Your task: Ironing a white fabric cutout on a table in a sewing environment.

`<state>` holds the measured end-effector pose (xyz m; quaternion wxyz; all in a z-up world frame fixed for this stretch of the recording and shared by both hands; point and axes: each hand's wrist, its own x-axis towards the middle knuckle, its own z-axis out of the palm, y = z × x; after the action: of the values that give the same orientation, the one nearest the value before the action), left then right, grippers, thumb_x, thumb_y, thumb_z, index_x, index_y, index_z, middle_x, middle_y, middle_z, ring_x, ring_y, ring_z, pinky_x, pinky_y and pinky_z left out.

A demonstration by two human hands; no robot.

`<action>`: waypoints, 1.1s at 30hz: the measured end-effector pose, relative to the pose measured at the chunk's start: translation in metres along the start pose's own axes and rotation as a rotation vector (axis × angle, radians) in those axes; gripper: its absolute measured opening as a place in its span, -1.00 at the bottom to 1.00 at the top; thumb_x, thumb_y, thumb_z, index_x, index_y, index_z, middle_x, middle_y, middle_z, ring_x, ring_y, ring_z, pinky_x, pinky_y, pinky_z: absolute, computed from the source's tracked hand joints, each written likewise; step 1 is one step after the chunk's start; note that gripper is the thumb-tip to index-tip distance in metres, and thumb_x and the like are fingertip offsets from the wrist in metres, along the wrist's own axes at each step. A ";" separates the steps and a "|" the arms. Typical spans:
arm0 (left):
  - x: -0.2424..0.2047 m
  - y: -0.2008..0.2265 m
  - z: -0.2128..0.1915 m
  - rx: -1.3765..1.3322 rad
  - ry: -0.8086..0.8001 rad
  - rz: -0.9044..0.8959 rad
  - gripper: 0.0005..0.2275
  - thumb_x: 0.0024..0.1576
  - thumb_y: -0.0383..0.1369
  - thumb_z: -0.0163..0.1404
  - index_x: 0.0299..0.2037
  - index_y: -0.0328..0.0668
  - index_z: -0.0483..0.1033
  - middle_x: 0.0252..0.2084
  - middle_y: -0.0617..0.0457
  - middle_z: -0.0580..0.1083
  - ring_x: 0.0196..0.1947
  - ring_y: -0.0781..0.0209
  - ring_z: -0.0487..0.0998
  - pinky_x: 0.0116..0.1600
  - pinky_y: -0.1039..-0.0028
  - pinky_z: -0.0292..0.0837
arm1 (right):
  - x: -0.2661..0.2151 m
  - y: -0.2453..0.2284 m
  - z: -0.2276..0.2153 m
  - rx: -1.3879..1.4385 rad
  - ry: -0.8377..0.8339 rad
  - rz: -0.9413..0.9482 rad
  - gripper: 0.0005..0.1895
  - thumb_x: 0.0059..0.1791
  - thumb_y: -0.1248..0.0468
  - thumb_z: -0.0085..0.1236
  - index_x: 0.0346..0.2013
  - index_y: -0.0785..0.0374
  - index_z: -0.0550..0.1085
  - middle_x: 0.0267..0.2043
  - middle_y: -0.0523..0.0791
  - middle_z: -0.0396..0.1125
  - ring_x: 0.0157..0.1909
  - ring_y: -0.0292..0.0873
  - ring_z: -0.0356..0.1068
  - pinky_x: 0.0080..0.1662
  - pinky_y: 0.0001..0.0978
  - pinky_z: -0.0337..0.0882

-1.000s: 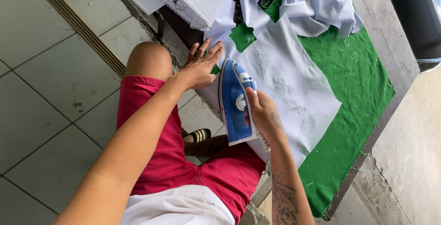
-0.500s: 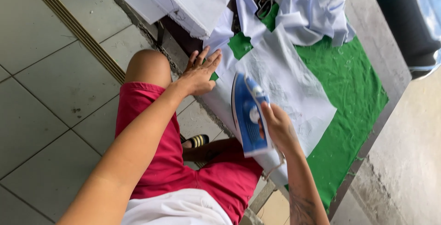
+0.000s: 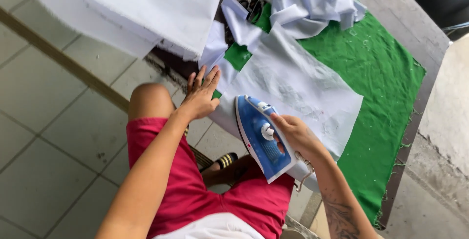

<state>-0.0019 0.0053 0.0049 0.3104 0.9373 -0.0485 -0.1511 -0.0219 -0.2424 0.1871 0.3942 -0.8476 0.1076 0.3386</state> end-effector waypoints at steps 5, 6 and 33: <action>-0.004 0.010 -0.005 0.002 -0.004 0.011 -0.30 0.23 -0.02 -0.26 0.59 0.24 -0.24 0.64 0.20 -0.35 0.58 -0.07 -0.49 0.51 0.07 -0.71 | 0.084 0.028 -0.018 0.345 0.130 -0.165 -0.46 0.11 -0.07 0.08 -0.46 0.38 0.44 -0.65 0.04 0.27 -0.74 -0.02 0.35 -0.62 -0.14 0.43; -0.002 0.007 -0.002 0.023 0.003 -0.002 -0.30 0.23 0.03 -0.23 0.59 0.29 -0.22 0.63 0.22 -0.36 0.58 -0.06 -0.49 0.52 0.07 -0.70 | 0.100 0.023 -0.020 0.326 0.194 -0.219 -0.52 0.09 -0.01 0.12 -0.46 0.36 0.44 -0.66 0.02 0.28 -0.73 -0.04 0.36 -0.60 -0.17 0.42; 0.001 0.002 -0.003 0.088 -0.016 -0.054 -0.24 0.18 0.11 -0.08 0.56 0.42 -0.19 0.63 0.24 -0.36 0.59 -0.03 -0.47 0.53 0.03 -0.59 | 0.173 0.025 -0.091 -0.100 0.385 -0.088 -0.39 0.13 -0.17 -0.07 -0.24 0.37 0.52 -0.57 0.01 0.41 -0.64 -0.08 0.47 -0.40 -0.17 0.56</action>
<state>-0.0001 0.0056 0.0085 0.2641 0.9498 -0.0323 -0.1645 0.1403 -0.3119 0.1001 0.3380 -0.9191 0.1267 0.1578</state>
